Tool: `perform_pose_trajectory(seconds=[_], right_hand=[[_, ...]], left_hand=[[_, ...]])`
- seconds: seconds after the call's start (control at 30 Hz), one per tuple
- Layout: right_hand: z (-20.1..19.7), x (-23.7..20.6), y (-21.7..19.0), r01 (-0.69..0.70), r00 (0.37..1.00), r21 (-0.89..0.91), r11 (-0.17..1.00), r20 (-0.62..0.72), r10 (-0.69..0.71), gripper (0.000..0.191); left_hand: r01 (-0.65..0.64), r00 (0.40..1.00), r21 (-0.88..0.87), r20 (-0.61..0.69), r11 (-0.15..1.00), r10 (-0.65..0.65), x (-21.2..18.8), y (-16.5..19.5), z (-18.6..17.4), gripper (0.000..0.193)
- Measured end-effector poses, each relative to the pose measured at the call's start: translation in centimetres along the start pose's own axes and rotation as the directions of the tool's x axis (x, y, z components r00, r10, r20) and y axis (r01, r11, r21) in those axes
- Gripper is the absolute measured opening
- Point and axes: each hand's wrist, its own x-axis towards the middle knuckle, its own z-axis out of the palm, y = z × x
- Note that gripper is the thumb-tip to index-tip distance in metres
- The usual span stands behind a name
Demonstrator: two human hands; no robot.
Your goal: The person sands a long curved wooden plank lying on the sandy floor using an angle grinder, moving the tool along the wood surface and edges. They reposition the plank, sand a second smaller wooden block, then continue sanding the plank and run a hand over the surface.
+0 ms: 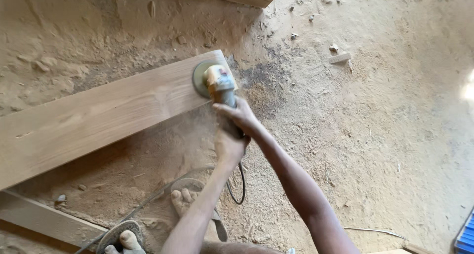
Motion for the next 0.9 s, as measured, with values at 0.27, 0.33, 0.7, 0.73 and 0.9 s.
perform_pose_trajectory(seconds=[0.27, 0.33, 0.7, 0.73, 0.9], right_hand=[[-5.8, 1.7, 1.9, 0.025, 1.0, 0.192, 0.981, 0.001, -0.026, 0.045], [-6.0, -0.6, 3.3, -0.026, 0.999, 0.213, 0.977, -0.014, 0.03, 0.047], [-0.9, -7.0, 4.8, -0.003, 0.999, 0.09, 0.996, -0.033, 0.006, 0.055], [-0.7, -6.4, 4.4, 0.041, 0.999, 0.077, 0.996, -0.026, -0.039, 0.055], [0.4, -1.4, 2.5, 0.069, 0.997, 0.011, 0.998, 0.017, -0.069, 0.053]], left_hand=[[0.216, 0.975, -0.128, 0.085, 0.968, -0.207, 3.1, 2.9, 2.9, 0.069], [0.228, 0.97, -0.079, 0.101, 0.97, -0.22, 1.2, 2.5, 3.9, 0.074], [0.261, 0.965, -0.162, 0.044, 0.952, -0.258, -6.1, -1.5, 3.6, 0.074], [0.252, 0.968, -0.179, 0.031, 0.951, -0.251, -5.7, -1.4, 3.3, 0.077], [0.174, 0.978, -0.262, -0.071, 0.949, -0.198, -2.4, -0.4, 0.8, 0.074]])
